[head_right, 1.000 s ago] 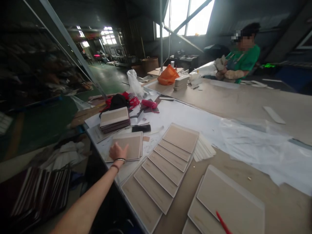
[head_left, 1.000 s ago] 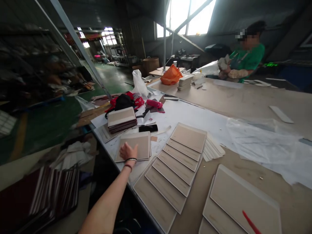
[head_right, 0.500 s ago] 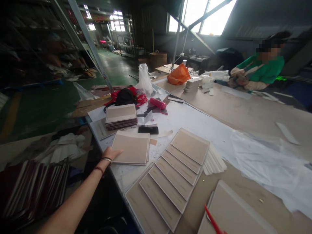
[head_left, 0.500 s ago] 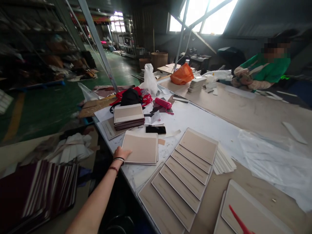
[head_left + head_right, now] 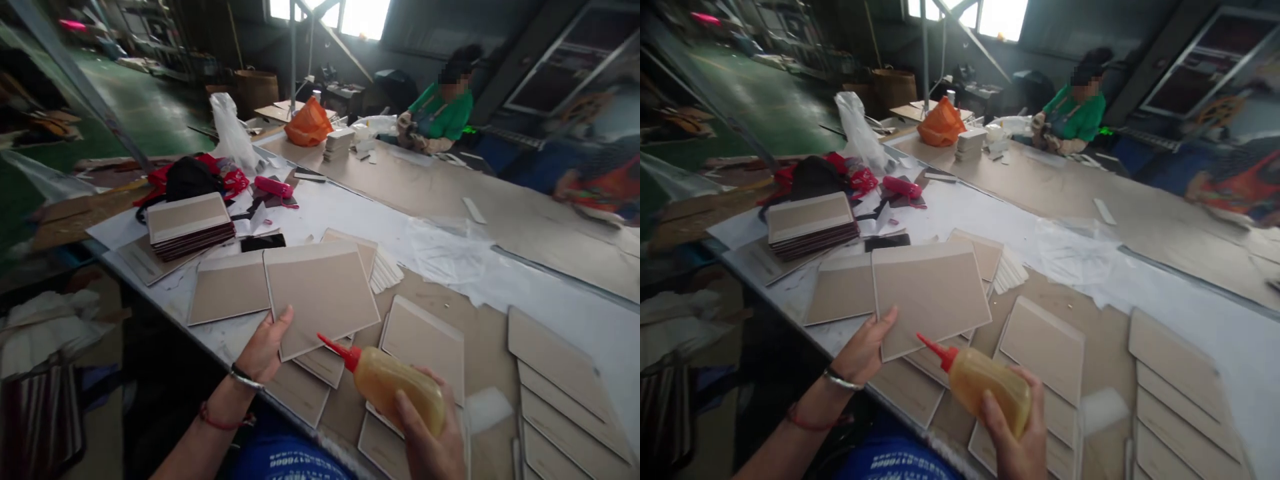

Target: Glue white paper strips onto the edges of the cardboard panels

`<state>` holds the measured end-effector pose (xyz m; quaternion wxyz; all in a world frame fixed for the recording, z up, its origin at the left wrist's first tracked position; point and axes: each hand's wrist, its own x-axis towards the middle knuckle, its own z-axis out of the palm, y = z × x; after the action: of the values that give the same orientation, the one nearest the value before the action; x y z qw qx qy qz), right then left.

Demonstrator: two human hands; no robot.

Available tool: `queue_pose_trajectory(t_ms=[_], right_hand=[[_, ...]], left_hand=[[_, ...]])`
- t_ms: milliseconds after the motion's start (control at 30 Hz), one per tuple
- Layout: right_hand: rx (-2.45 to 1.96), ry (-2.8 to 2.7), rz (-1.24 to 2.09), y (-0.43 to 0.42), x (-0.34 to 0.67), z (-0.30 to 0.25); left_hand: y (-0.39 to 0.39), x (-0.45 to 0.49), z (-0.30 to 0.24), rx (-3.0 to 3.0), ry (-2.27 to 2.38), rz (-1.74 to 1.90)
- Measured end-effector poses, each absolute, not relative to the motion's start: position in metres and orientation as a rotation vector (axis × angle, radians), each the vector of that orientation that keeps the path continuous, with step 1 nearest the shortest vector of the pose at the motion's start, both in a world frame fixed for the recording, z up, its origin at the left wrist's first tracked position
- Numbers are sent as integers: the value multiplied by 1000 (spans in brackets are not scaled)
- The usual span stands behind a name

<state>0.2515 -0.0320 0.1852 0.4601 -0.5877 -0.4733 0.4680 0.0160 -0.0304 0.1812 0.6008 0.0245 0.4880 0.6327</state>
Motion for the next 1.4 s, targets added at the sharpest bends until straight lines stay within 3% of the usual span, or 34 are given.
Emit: queue_pose_trajectory(t_ms=[200,933,1400], right_hand=[[-1623,-1164,1082,-54,257,219],[-1735,-1023,547,-61,357,199],[-1719,-962,685,-66,352,197]], left_hand=[[-23,68,196,90,1050,1434],[-25,121,207,224,1192,1278],[-17,123,205,244,1202,1221]])
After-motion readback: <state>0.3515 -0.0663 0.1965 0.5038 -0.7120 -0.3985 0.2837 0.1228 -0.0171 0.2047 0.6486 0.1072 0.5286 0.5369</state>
